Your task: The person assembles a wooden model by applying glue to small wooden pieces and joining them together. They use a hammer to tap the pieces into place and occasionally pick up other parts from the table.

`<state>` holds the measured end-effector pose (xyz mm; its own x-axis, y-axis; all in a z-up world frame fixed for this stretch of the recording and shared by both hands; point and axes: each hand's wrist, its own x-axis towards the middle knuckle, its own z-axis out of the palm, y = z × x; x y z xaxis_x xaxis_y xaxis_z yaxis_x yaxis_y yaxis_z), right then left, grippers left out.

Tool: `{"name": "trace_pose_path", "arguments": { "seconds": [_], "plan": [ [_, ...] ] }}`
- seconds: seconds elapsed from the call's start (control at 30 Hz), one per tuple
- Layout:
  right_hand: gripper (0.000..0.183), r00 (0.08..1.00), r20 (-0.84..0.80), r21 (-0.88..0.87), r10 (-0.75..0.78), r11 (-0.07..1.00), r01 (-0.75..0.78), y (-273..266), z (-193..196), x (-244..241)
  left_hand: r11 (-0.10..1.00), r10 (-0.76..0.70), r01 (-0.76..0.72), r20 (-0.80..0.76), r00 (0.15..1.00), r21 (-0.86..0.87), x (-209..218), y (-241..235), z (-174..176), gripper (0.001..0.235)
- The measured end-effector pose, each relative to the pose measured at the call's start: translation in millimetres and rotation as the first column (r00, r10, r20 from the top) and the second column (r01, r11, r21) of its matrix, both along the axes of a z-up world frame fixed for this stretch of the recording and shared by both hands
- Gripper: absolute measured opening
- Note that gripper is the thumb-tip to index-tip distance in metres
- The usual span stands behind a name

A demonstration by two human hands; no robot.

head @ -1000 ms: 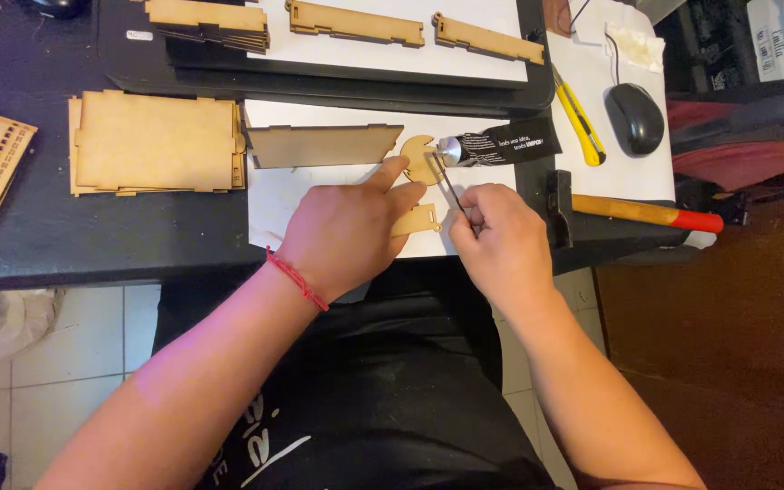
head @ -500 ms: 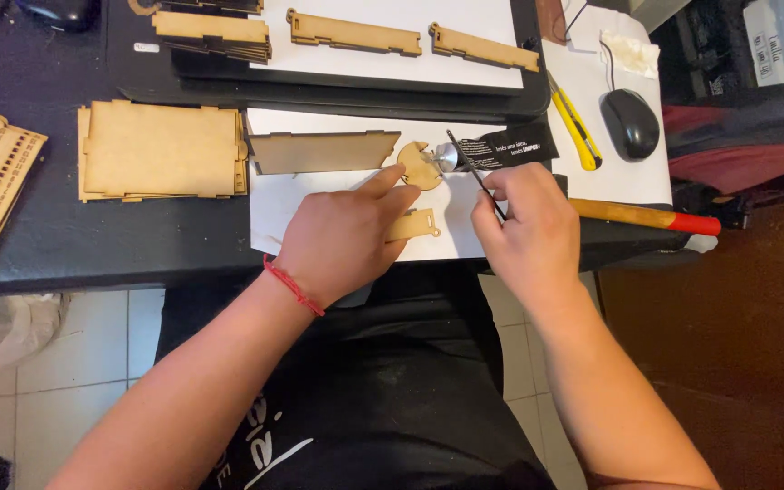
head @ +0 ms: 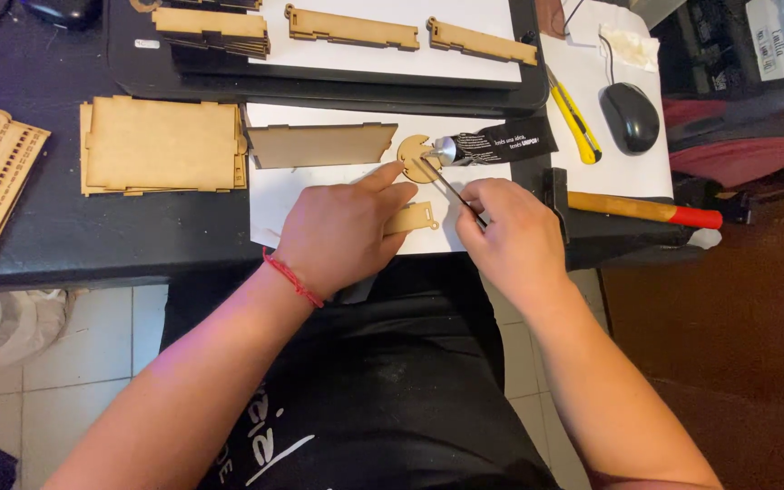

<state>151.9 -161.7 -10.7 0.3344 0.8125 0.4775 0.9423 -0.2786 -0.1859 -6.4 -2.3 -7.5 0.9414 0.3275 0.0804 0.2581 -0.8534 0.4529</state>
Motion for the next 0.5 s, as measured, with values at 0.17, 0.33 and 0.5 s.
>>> {"name": "trace_pose_path", "arguments": {
  "seconds": [0.17, 0.33, 0.5],
  "plan": [
    [0.007, 0.997, -0.057, -0.088, -0.060, 0.995, 0.055, 4.4, -0.3, 0.2, 1.000, 0.003, -0.003, -0.012, 1.000, 0.003, 1.6, -0.4, 0.3, 0.044],
    [0.012, 0.998, -0.031, -0.118, -0.056, 0.992, 0.052, 0.0, 0.1, 12.0, 1.000, 0.008, -0.008, -0.034, 0.999, -0.008, 2.9, 0.2, 0.2, 0.042],
    [0.036, 0.997, -0.076, -0.141, 0.027, 0.989, -0.037, 2.7, 28.2, 35.8, 1.000, -0.002, 0.002, -0.047, 0.999, 0.002, 4.4, 2.3, 2.3, 0.046]
  ]
}}
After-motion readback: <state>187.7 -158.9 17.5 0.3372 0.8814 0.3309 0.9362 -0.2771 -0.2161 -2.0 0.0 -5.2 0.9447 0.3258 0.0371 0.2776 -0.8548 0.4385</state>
